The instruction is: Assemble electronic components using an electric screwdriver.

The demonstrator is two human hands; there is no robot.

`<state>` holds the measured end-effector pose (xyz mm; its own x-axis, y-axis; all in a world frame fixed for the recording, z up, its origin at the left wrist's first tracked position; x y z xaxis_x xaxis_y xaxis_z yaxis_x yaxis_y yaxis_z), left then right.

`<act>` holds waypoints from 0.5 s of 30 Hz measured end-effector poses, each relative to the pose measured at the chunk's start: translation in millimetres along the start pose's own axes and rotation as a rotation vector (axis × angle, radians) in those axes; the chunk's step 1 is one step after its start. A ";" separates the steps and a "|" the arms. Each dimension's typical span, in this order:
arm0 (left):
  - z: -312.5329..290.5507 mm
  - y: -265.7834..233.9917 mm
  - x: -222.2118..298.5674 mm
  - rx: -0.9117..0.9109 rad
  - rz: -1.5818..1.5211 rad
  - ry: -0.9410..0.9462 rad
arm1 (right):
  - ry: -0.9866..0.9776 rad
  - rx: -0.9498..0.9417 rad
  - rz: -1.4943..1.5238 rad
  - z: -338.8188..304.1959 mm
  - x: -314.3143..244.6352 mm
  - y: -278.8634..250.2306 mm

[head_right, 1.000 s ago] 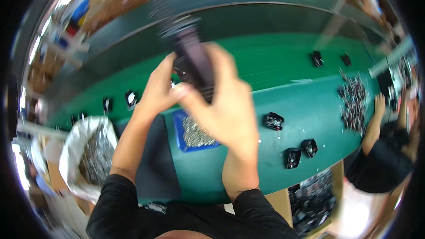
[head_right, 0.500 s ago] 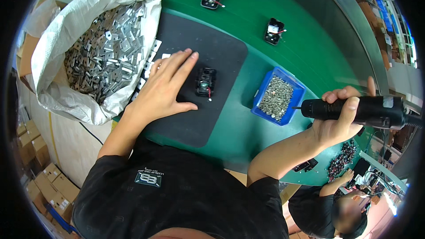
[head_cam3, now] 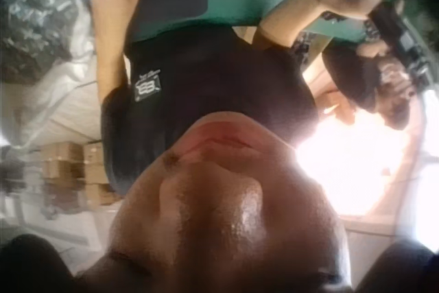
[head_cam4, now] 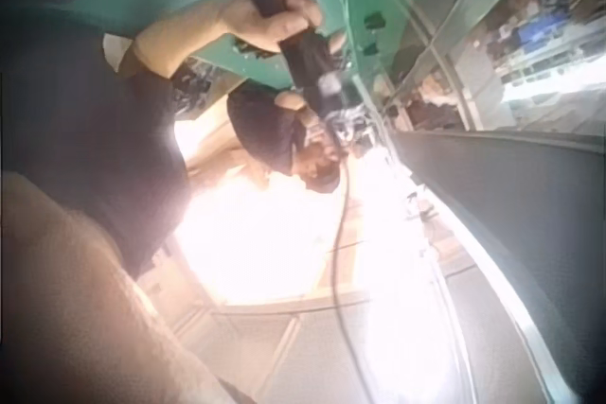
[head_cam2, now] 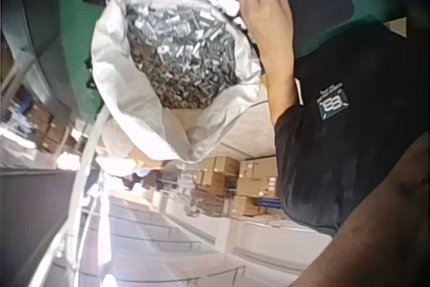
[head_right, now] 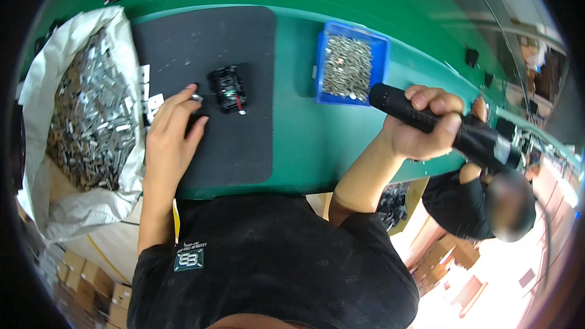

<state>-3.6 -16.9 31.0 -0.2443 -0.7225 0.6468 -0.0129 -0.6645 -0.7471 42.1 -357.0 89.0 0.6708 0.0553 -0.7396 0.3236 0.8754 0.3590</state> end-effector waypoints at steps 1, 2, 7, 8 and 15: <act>2.6 1.9 1.3 0.036 0.047 0.019 | -0.077 -0.038 0.082 3.2 -14.1 -3.3; 4.1 0.6 1.6 0.053 0.070 -0.009 | -0.143 -0.079 0.172 3.3 -19.5 -1.2; 5.1 -1.7 -6.5 -0.013 0.131 -0.145 | 0.100 -0.005 -0.036 -0.8 -1.5 -5.4; 6.1 -2.0 -8.7 -0.065 0.117 -0.172 | 0.120 -0.038 -0.062 -3.4 -1.6 -3.4; 8.4 -0.9 -6.1 0.032 0.179 0.016 | -0.046 -0.067 0.177 4.0 -17.7 -4.8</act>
<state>6.0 -13.6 29.0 -0.2551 -0.8267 0.5015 0.0629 -0.5318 -0.8446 31.3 -364.1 102.7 0.7434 0.1903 -0.6412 0.1544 0.8840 0.4413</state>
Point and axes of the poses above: each hand's wrist, its own z-axis towards the middle knuckle, its own y-axis out of the palm, x = y × z, the point moved 3 cm from there along z, towards the middle knuckle, and after that the axes turned 2 degrees about x, right-handed, at the moved point
